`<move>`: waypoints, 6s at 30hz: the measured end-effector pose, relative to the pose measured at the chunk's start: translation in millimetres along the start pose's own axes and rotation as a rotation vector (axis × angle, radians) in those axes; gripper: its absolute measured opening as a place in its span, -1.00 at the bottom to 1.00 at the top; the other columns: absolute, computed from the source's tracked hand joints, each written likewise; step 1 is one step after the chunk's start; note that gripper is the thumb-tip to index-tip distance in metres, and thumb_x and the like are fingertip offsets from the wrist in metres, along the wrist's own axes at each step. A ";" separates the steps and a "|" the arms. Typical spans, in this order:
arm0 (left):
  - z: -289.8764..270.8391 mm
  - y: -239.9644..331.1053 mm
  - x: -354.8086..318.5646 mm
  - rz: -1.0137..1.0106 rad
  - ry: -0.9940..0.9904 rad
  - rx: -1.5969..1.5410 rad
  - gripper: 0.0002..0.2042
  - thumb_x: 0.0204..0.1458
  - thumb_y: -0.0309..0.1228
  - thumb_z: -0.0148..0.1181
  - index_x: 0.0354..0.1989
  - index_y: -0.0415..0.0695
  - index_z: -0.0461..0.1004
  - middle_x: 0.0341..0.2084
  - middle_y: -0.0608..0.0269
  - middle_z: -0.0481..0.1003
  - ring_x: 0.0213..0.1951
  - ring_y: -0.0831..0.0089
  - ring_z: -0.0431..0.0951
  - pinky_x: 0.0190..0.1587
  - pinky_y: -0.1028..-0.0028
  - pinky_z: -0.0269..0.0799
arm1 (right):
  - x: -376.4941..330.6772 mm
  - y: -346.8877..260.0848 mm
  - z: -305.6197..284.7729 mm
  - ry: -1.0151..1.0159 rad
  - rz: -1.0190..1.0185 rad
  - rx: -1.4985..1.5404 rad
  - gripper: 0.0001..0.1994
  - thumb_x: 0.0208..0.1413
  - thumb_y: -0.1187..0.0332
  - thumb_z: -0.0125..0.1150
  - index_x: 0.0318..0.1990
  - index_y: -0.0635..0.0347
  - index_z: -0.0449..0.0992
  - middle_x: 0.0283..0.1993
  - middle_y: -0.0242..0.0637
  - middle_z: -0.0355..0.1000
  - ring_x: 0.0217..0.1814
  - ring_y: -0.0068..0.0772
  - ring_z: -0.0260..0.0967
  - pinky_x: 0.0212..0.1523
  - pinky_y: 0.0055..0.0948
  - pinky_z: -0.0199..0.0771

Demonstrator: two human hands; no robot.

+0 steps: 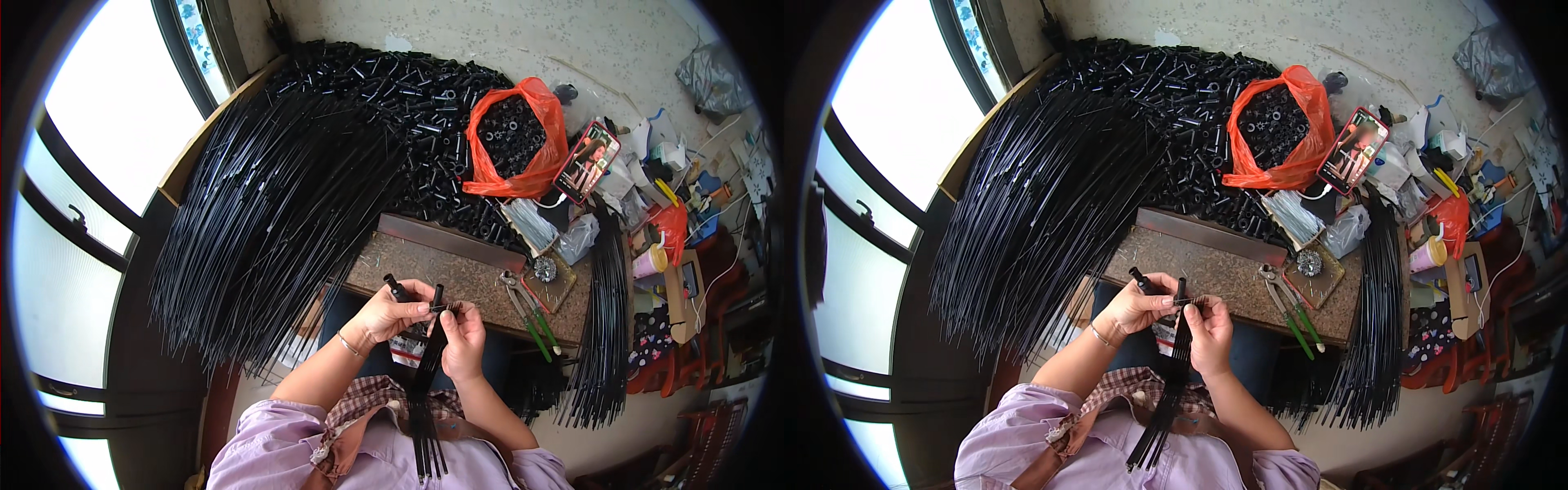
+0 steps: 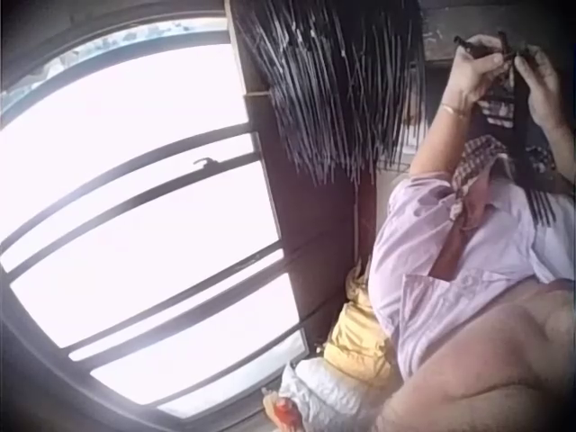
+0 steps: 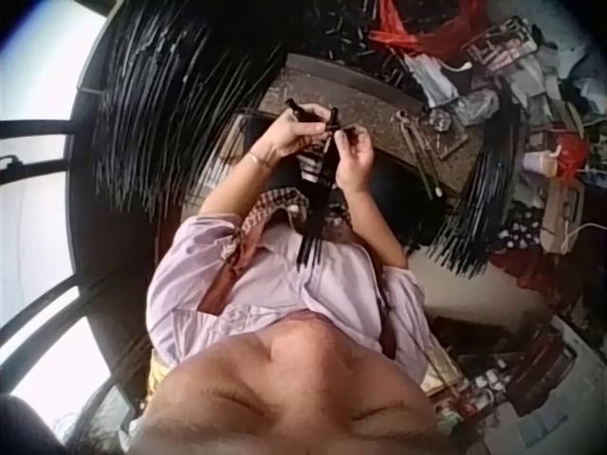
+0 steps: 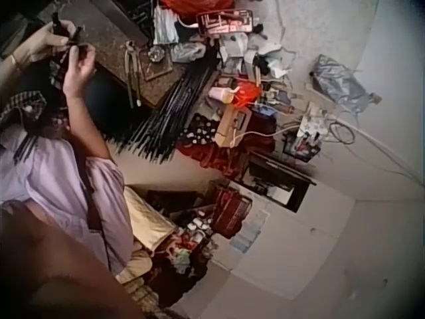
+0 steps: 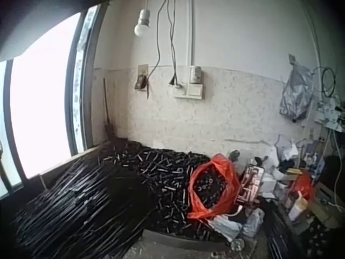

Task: Attaching small plastic components to long black rods at a manual assembly station.

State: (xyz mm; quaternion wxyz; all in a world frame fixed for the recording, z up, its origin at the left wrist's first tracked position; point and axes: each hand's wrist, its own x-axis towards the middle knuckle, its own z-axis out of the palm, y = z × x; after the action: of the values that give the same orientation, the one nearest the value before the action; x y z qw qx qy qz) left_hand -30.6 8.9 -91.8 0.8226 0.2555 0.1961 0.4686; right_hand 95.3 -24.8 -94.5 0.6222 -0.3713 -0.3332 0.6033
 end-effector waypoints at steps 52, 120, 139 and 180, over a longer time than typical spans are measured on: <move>41.1 42.9 29.7 0.138 -0.177 0.817 -0.53 -0.11 -0.08 -0.20 -0.14 -0.22 0.19 -0.25 0.19 0.28 -0.11 0.41 0.18 -0.05 0.46 0.02 | -3.9 1.3 -0.5 -0.132 0.218 0.173 -0.87 -0.15 0.34 0.00 -0.47 0.16 0.24 -0.53 -0.22 0.28 -0.55 -0.46 0.21 -0.49 -0.55 0.23; 32.6 12.9 -5.6 0.368 -0.340 0.551 -0.87 -0.39 -0.54 0.16 -0.58 -0.27 0.41 -0.62 0.17 0.38 -0.39 0.38 0.31 -0.13 0.32 0.14 | -10.7 -13.9 -25.5 -0.581 0.244 0.314 -0.70 -0.18 0.25 0.02 -0.25 0.11 0.22 -0.53 -0.30 0.20 -0.47 -0.43 0.15 -0.48 -0.49 0.19; 52.2 20.6 8.3 0.560 -0.053 1.013 -0.64 -0.48 -0.40 0.26 -0.43 -0.24 0.34 -0.56 0.22 0.36 -0.47 0.49 0.36 -0.38 0.57 0.25 | -2.5 -8.1 3.0 0.009 -0.480 -0.275 -0.82 -0.18 0.54 0.01 -0.33 0.29 0.29 -0.37 -0.37 0.27 -0.37 -0.69 0.16 -0.41 -0.72 0.17; 32.3 2.9 0.6 0.255 -0.111 1.268 -0.48 -0.25 -0.47 0.05 -0.08 -0.23 -0.02 -0.48 0.12 0.22 -0.48 0.35 0.24 -0.39 0.47 0.20 | 12.1 -48.2 -4.4 0.096 -0.958 -0.965 -0.91 -0.31 0.57 0.11 -0.59 0.24 0.32 -0.62 -0.33 0.26 -0.66 -0.53 0.16 -0.63 -0.65 0.16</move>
State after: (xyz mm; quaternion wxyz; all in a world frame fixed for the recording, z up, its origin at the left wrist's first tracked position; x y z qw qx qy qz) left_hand -14.1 3.1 -64.5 0.4588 0.7369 0.3599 0.3420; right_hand 124.0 -12.8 -55.5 0.5996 -0.4449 -0.6646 0.0280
